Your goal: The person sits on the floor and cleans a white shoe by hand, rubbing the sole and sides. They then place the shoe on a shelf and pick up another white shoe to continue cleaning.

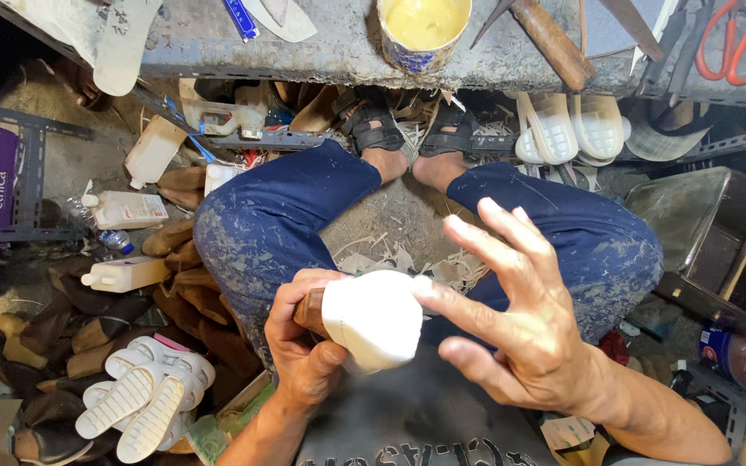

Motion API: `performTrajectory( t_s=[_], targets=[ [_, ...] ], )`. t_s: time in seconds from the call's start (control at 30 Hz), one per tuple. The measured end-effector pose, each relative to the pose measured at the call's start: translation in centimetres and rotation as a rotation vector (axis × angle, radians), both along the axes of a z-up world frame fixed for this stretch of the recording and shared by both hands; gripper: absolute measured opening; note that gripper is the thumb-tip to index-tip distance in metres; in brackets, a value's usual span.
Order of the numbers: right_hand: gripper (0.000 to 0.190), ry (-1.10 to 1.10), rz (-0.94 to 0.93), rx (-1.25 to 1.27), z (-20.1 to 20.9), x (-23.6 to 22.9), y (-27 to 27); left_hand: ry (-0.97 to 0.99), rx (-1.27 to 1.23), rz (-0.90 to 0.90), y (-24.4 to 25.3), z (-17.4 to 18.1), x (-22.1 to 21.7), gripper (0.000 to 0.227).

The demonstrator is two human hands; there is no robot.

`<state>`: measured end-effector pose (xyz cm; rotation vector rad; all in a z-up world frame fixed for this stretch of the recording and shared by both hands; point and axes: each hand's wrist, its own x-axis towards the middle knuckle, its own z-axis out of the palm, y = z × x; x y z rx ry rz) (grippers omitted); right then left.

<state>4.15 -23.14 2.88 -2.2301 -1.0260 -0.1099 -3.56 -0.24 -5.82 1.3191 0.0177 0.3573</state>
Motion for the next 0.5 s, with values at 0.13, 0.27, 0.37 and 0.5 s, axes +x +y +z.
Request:
performTrajectory(
  t_s=[0.13,0.27,0.37,0.5],
  targets=[
    [0.04,-0.003,0.099,0.074,0.1,-0.5,0.0,-0.016,-0.02,-0.013,0.1,-0.3,0.0,0.062],
    [0.042,0.122,0.12,0.097,0.1,-0.1,0.4,-0.024,-0.03,-0.008,0.0,-0.5,0.0,0.062],
    [0.046,0.18,0.082,0.086,0.8,0.5,0.8,-0.025,-0.066,-0.016,0.2,-0.8,0.0,0.062],
    [0.044,0.149,0.076,0.009,0.4,1.4,0.9,-0.003,-0.107,-0.027,0.8,-1.8,-0.4,0.062]
  ],
)
